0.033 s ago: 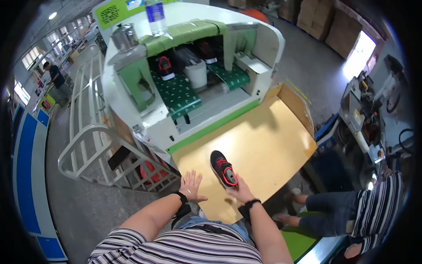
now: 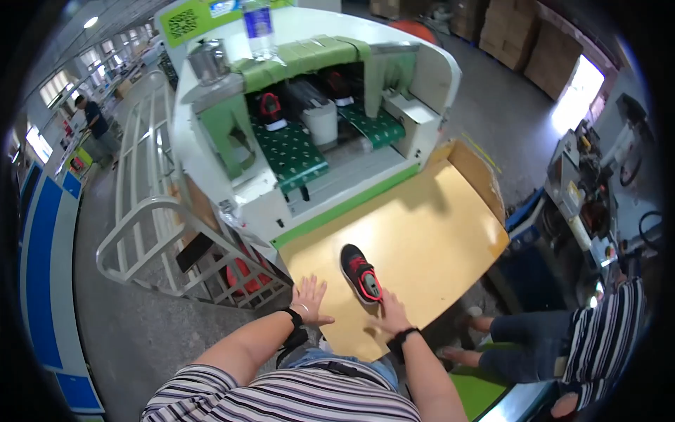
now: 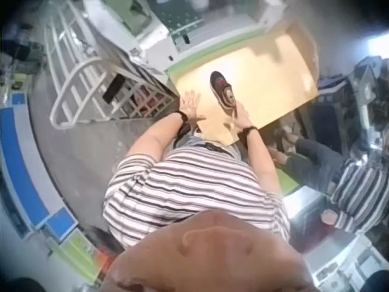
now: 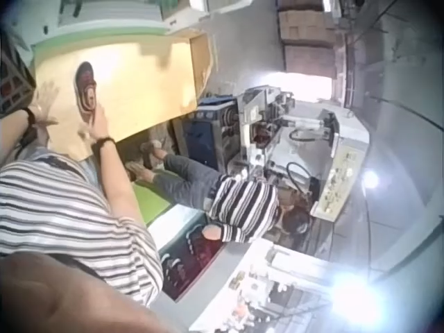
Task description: The recorder is loading shoes into a heat-setting machine and organizing them on a conveyor belt in a shoe factory.
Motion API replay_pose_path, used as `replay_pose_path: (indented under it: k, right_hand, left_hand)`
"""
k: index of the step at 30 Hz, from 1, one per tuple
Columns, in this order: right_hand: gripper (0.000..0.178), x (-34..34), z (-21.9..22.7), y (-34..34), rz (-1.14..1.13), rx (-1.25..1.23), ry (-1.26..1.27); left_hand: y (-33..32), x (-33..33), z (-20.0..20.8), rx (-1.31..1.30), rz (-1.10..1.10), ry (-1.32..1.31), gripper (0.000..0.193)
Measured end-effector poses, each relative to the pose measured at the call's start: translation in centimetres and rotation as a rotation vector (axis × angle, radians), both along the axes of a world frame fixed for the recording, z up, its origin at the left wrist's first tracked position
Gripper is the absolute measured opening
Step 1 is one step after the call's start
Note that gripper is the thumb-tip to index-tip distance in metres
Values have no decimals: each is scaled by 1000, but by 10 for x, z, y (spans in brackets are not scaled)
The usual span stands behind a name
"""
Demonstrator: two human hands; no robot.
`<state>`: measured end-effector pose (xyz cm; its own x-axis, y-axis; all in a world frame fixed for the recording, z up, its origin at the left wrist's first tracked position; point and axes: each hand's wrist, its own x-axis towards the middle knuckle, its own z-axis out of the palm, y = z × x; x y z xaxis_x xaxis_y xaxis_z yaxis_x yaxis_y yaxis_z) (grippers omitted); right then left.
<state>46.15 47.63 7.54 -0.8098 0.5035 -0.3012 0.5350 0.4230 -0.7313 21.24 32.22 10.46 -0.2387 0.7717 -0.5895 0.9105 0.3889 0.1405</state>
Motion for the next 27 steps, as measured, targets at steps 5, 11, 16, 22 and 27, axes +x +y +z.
replay_pose_path:
  k: [5, 11, 16, 22, 27]
  right_hand:
    - [130, 42, 40, -64, 76, 277, -483]
    - [139, 39, 47, -83, -36, 210, -494]
    - [140, 40, 45, -83, -35, 194, -518]
    - [142, 40, 42, -81, -30, 194, -521]
    - [143, 40, 39, -80, -24, 198, -539]
  left_hand:
    - [-2, 2, 3, 33, 38, -28, 122]
    - [-4, 3, 11, 41, 36, -60, 119]
    - [-6, 4, 10, 43, 10, -19, 118]
    - [-7, 1, 7, 55, 13, -26, 119]
    - [-7, 2, 4, 85, 49, -54, 119]
